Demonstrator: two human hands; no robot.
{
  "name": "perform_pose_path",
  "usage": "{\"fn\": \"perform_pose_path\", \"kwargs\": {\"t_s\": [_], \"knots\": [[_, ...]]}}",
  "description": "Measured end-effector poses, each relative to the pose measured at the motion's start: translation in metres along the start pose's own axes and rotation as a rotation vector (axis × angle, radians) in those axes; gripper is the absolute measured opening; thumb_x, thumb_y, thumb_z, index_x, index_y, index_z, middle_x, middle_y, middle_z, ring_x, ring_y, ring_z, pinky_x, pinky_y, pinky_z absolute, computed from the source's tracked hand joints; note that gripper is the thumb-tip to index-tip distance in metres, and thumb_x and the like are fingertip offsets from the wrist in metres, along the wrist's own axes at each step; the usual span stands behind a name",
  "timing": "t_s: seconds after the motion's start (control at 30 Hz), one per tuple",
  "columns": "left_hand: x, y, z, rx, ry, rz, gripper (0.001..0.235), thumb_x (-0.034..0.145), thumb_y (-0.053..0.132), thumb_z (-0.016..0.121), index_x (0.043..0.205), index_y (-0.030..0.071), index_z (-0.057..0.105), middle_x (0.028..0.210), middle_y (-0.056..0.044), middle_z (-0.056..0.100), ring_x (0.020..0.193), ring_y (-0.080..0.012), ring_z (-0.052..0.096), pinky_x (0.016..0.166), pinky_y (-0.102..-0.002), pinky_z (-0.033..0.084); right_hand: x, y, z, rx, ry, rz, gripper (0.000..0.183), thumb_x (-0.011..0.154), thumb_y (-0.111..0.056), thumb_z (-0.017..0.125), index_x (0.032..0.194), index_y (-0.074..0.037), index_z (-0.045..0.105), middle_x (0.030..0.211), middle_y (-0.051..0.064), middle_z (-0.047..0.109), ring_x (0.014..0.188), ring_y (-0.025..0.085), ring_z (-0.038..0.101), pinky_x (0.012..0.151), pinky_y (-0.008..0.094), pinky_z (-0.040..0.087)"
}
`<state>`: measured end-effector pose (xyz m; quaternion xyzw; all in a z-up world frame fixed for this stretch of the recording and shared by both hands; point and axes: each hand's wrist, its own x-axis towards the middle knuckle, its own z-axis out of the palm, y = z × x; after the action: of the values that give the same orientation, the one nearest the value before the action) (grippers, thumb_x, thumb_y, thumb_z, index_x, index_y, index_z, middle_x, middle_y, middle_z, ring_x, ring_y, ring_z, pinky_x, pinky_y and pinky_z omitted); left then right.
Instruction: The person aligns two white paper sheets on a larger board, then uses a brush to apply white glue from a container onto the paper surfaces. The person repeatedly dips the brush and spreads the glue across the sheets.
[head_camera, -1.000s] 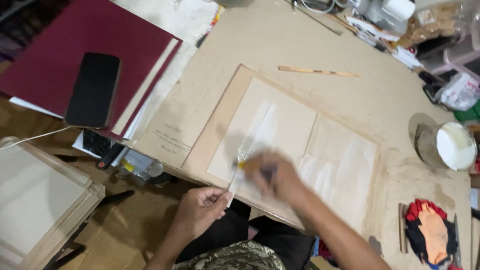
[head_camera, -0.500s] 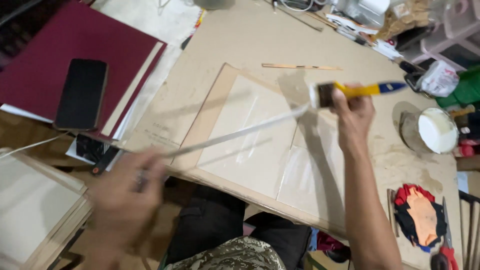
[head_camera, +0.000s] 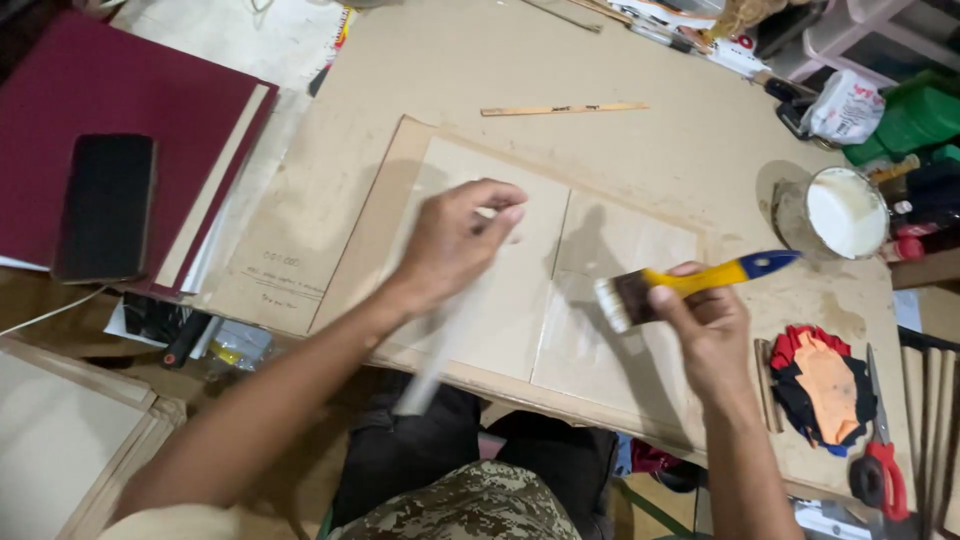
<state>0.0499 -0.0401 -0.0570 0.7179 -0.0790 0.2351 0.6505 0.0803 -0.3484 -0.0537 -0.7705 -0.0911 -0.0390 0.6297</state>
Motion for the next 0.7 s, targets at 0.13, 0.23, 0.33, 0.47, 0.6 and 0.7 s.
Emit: {"fn": "perform_pose_path", "kwargs": {"t_s": [0.13, 0.23, 0.33, 0.47, 0.6, 0.7], "knots": [[0.021, -0.045, 0.028, 0.049, -0.018, -0.172, 0.016, 0.096, 0.009, 0.068, 0.110, 0.009, 0.074, 0.094, -0.010, 0.076, 0.074, -0.0219, 0.078, 0.059, -0.032, 0.064, -0.014, -0.007, 0.022, 0.051, -0.133, 0.023, 0.032, 0.089, 0.003, 0.076, 0.117, 0.000, 0.064, 0.093, 0.011, 0.069, 0.085, 0.015, 0.070, 0.084, 0.033, 0.060], [0.025, -0.066, 0.017, 0.262, -0.019, -0.114, 0.025, 0.100, 0.014, 0.061, 0.122, 0.007, 0.069, 0.102, -0.016, 0.074, 0.086, -0.0311, 0.076, 0.068, -0.042, 0.062, -0.011, 0.004, 0.026, 0.046, -0.177, 0.015, 0.032, 0.088, 0.004, 0.076, 0.117, 0.001, 0.064, 0.094, 0.014, 0.072, 0.086, 0.017, 0.071, 0.085, 0.034, 0.060], [0.001, -0.040, -0.006, 0.587, -0.067, 0.104, 0.026, 0.099, 0.015, 0.061, 0.121, 0.006, 0.069, 0.103, -0.020, 0.072, 0.097, -0.0394, 0.074, 0.078, -0.051, 0.060, 0.007, 0.033, 0.017, 0.004, -0.161, -0.019, 0.033, 0.091, -0.001, 0.076, 0.121, -0.001, 0.062, 0.099, 0.012, 0.070, 0.092, 0.016, 0.068, 0.089, 0.034, 0.057], [-0.077, -0.018, -0.018, 1.032, -0.430, 0.349, 0.031, 0.089, 0.044, 0.061, 0.088, 0.017, 0.076, 0.083, -0.007, 0.067, 0.079, -0.0265, 0.066, 0.071, -0.042, 0.053, 0.010, 0.013, 0.040, -0.046, -0.162, -0.118, 0.030, 0.096, -0.007, 0.075, 0.121, -0.005, 0.059, 0.101, 0.006, 0.067, 0.092, 0.013, 0.066, 0.092, 0.031, 0.055], [-0.117, -0.008, -0.014, 0.859, -0.499, 0.241, 0.030, 0.093, 0.035, 0.061, 0.084, 0.010, 0.076, 0.074, -0.007, 0.062, 0.071, -0.0271, 0.064, 0.074, -0.045, 0.050, -0.023, -0.028, 0.108, -0.011, -0.326, -0.134, 0.033, 0.087, -0.012, 0.080, 0.115, -0.005, 0.064, 0.097, 0.010, 0.074, 0.088, 0.019, 0.075, 0.087, 0.037, 0.061], [-0.135, -0.019, -0.008, 0.935, -0.424, 0.176, 0.032, 0.099, 0.039, 0.060, 0.096, 0.010, 0.076, 0.102, -0.013, 0.070, 0.085, -0.0278, 0.067, 0.079, -0.046, 0.049, 0.008, -0.005, 0.126, -0.154, -0.899, -0.408, 0.016, 0.100, -0.012, 0.061, 0.111, -0.003, 0.067, 0.102, 0.011, 0.071, 0.082, 0.020, 0.072, 0.073, 0.025, 0.065]]}}
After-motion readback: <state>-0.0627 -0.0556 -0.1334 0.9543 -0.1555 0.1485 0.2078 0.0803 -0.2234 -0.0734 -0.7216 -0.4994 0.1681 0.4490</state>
